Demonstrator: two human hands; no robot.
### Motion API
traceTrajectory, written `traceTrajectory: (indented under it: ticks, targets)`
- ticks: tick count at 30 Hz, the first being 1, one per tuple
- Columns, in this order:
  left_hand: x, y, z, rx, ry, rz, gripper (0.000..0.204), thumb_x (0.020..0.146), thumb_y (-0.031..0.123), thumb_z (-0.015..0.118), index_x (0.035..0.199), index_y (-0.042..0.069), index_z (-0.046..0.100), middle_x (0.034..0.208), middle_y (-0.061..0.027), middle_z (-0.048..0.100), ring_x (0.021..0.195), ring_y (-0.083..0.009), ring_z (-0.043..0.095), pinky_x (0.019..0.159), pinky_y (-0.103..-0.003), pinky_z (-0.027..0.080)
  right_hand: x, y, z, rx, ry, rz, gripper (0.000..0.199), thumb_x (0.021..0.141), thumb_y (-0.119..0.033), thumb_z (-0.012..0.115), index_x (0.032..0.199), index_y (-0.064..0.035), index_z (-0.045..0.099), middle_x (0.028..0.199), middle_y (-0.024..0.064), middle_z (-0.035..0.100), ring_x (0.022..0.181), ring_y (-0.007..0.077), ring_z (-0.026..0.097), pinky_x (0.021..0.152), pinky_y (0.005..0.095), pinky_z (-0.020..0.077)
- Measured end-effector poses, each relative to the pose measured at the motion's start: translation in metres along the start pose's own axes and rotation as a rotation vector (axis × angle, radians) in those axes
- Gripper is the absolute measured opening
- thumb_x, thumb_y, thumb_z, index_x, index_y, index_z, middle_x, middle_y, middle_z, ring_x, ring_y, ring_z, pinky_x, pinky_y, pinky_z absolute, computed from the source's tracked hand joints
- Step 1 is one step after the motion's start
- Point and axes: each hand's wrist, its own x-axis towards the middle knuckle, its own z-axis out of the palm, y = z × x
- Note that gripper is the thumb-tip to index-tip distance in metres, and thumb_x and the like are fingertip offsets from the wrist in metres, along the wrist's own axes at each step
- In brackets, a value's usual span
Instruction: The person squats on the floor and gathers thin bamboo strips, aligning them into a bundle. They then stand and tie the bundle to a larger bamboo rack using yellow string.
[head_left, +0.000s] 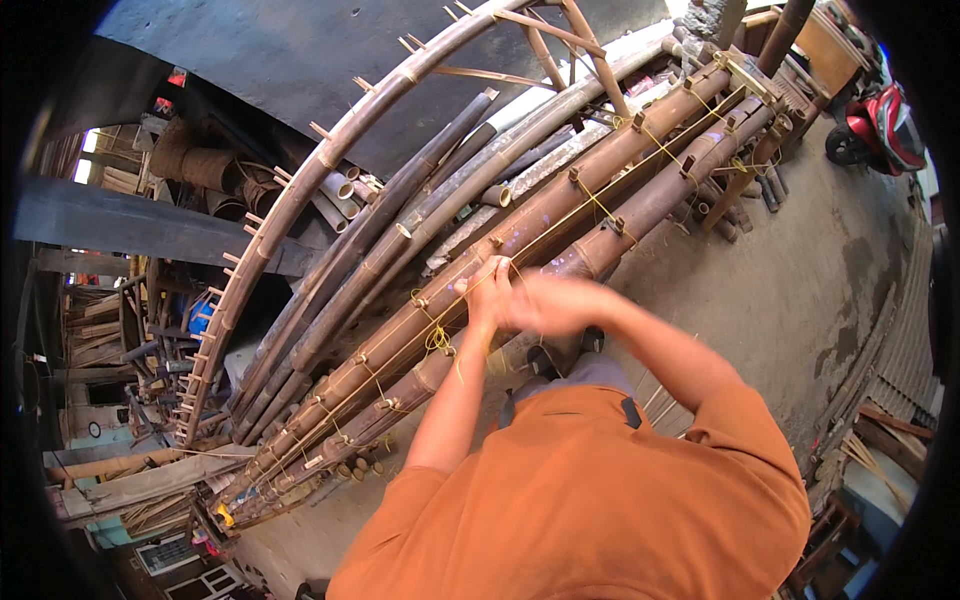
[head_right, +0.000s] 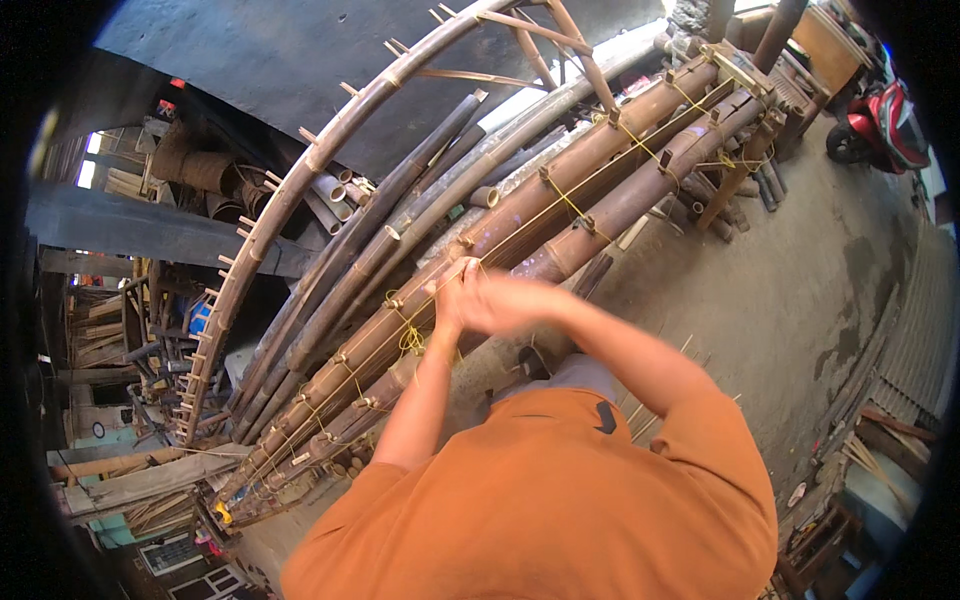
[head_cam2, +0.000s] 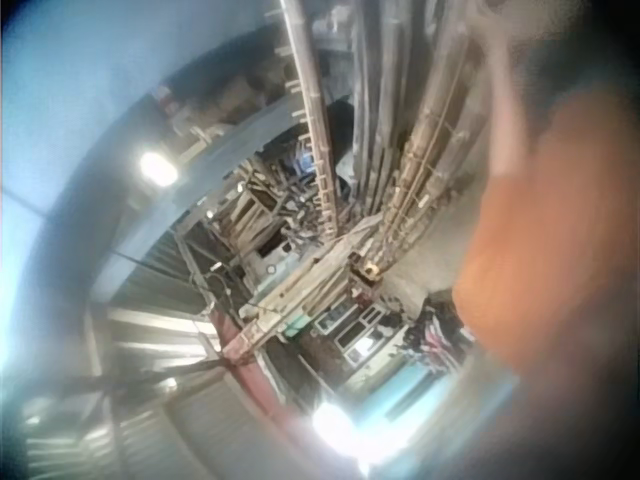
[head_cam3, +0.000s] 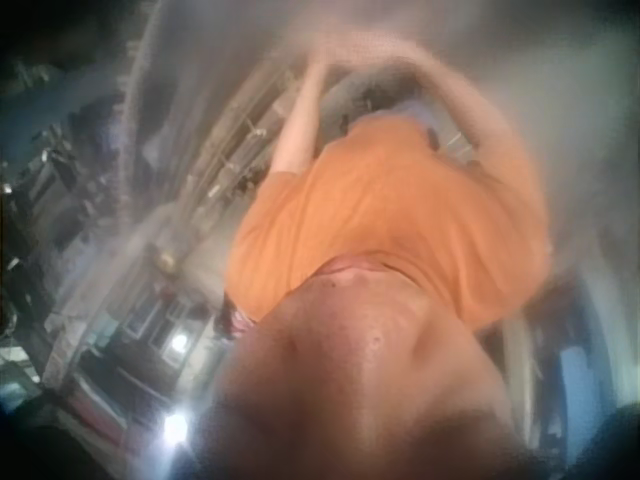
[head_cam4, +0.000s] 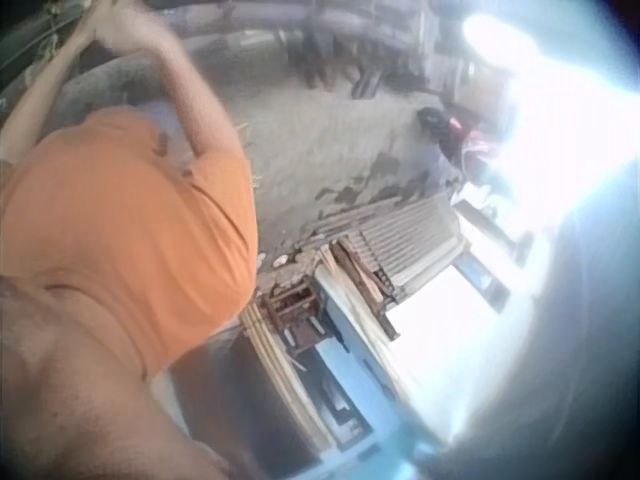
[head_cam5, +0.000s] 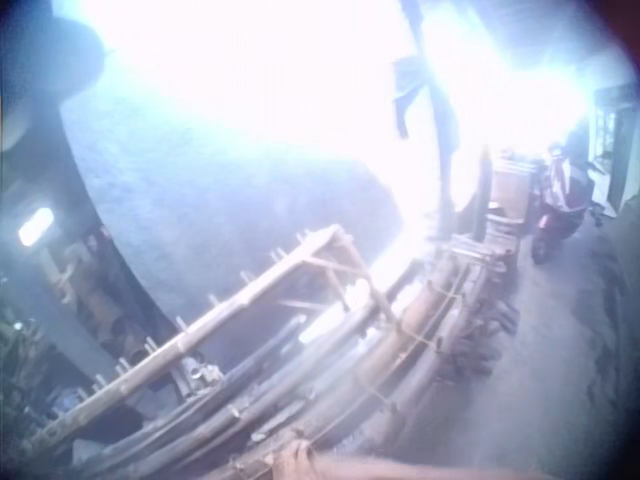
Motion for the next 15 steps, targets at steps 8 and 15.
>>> traceTrajectory:
  ticks: [8,15]
  targets:
    - [0.075,0.064,-0.044,-0.483,0.175,0.164,0.025,0.101,0.016,0.049,0.093,-0.001,0.065,0.068,-0.0035,0.061,0.063,-0.0095,0.058,0.061,-0.025,0.046,-0.061,0.065,0.058,-0.218,0.079,0.261,0.043,0.092,-0.028,0.054,0.057,-0.0015,0.059,0.055,0.0202,0.053,0.06,0.0421,0.056,0.073,0.0461,0.0495]
    - [0.134,-0.054,-0.008,0.079,0.038,0.266,0.028,0.095,0.026,0.05,0.096,0.006,0.068,0.1,-0.0227,0.065,0.098,-0.0437,0.062,0.085,-0.052,0.048,-0.039,0.035,0.139,-0.605,0.031,0.173,0.021,0.081,-0.022,0.063,0.095,-0.0073,0.063,0.093,0.014,0.065,0.091,0.0333,0.062,0.089,0.041,0.0445]
